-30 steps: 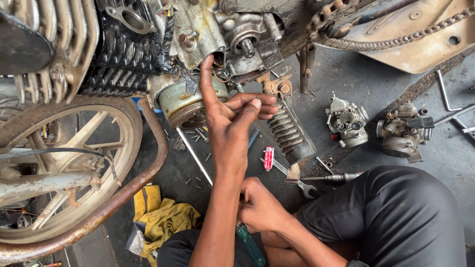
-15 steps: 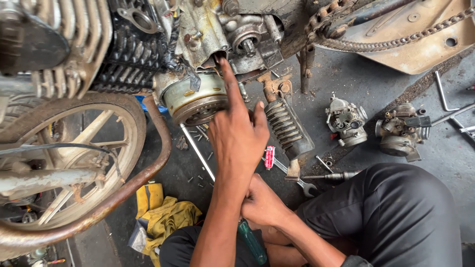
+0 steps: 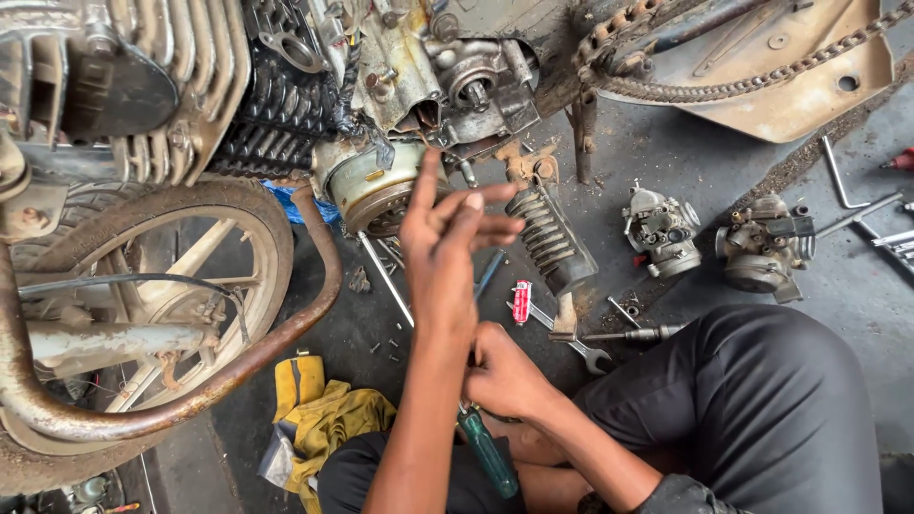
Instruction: Repairing and maintaining motorcycle engine components and the carburetor.
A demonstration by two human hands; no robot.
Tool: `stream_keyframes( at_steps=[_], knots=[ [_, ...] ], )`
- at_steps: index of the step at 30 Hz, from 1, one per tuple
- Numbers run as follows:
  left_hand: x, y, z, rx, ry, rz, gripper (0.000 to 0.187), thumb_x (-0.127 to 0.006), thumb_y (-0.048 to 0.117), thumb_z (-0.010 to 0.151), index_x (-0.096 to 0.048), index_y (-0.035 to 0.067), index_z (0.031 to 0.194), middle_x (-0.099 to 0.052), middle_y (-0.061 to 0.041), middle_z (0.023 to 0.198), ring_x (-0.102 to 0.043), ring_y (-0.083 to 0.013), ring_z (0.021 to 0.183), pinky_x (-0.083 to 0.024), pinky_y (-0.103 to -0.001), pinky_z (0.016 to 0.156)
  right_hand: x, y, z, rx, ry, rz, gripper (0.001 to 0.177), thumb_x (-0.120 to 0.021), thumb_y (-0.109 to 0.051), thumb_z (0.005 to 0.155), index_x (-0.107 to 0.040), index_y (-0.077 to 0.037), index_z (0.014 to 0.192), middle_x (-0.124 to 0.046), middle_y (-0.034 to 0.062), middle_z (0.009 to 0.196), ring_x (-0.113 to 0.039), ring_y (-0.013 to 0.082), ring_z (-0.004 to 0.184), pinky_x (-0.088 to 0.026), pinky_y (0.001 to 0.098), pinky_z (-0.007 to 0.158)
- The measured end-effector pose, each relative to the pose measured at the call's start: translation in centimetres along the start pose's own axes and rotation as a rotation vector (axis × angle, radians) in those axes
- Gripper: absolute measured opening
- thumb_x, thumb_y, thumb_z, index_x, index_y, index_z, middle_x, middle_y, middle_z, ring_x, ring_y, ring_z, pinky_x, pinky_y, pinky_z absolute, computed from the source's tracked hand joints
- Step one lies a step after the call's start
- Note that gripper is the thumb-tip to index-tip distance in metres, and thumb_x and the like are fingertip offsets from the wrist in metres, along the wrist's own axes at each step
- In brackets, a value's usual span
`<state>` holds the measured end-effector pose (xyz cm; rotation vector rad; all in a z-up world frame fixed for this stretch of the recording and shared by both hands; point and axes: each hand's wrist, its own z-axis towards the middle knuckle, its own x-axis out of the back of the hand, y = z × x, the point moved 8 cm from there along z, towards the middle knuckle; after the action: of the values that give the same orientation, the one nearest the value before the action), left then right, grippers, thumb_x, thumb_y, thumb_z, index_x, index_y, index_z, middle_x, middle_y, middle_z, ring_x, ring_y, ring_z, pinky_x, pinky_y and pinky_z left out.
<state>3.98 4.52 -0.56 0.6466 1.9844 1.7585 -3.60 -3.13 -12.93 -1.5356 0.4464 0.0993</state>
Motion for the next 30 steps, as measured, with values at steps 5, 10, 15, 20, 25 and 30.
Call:
stream_keyframes(
  at_steps=[5, 10, 15, 20, 25, 30],
  knots=[
    [-1.8, 0.2, 0.5, -0.044, -0.059, -0.424, 0.075, -0.058, 0.004, 0.097, -0.023, 0.008, 0.163, -0.074, -0.016, 0.11, -0.071, -0.0168, 0.077, -0.059, -0.031, 0.072, 1.2, -3.0, -0.2, 0.176, 0.149, 0.031, 0.031, -0.075, -0.008, 0.078, -0.065, 0.006, 0.105, -0.075, 0.0126, 0.096, -0.065, 0.0105, 0.095, -0.056, 0.0339, 0.08],
    [-0.4, -0.9, 2.3, -0.067, -0.004, -0.622, 0.06, -0.058, 0.01, 0.103, -0.04, 0.005, 0.16, -0.072, -0.01, 0.111, -0.064, -0.0112, 0.077, -0.053, -0.027, 0.072, 0.8, -1.7, -0.2, 0.078, 0.067, 0.07, 0.03, -0.074, -0.013, 0.081, -0.069, 0.004, 0.106, -0.079, 0.0117, 0.097, -0.068, 0.0124, 0.093, -0.058, 0.0349, 0.081],
    [0.5, -2.0, 4.0, 0.017, 0.228, -0.593, 0.032, -0.054, 0.023, 0.104, -0.064, 0.005, 0.129, -0.069, -0.005, 0.092, -0.06, -0.0106, 0.069, -0.05, -0.027, 0.065, 0.9, -1.5, -0.2, 0.063, 0.077, 0.028, 0.036, -0.075, -0.015, 0.081, -0.067, 0.001, 0.113, -0.078, 0.0137, 0.107, -0.07, 0.0152, 0.101, -0.058, 0.0353, 0.087],
    [-0.9, -2.4, 4.7, 0.11, 0.439, -0.617, 0.019, -0.058, 0.021, 0.105, -0.067, 0.006, 0.112, -0.067, -0.004, 0.084, -0.058, -0.0118, 0.067, -0.047, -0.028, 0.063, 1.1, -0.8, -0.5, 0.137, 0.11, -0.01, 0.047, -0.082, -0.018, 0.08, -0.064, 0.0, 0.12, -0.071, 0.0135, 0.118, -0.064, 0.0182, 0.11, -0.053, 0.0372, 0.092],
    [-2.1, -3.4, 4.5, 0.127, 0.471, -0.689, 0.014, -0.055, 0.023, 0.104, -0.064, 0.013, 0.108, -0.063, -0.002, 0.079, -0.054, -0.0127, 0.065, -0.045, -0.029, 0.061, 0.9, 0.6, -0.9, 0.119, 0.057, 0.1, 0.036, -0.081, -0.019, 0.082, -0.069, -0.001, 0.111, -0.075, 0.01, 0.106, -0.07, 0.0181, 0.098, -0.058, 0.0359, 0.081],
    [-2.4, -3.2, 4.1, 0.164, 0.462, -0.651, 0.015, -0.053, 0.027, 0.104, -0.061, 0.015, 0.109, -0.06, -0.002, 0.081, -0.053, -0.0135, 0.066, -0.045, -0.031, 0.061, 0.2, -2.2, -0.4, 0.037, 0.004, 0.341, 0.023, -0.076, -0.014, 0.091, -0.069, -0.001, 0.108, -0.073, 0.0081, 0.097, -0.069, 0.0137, 0.086, -0.059, 0.0329, 0.073]
  ],
)
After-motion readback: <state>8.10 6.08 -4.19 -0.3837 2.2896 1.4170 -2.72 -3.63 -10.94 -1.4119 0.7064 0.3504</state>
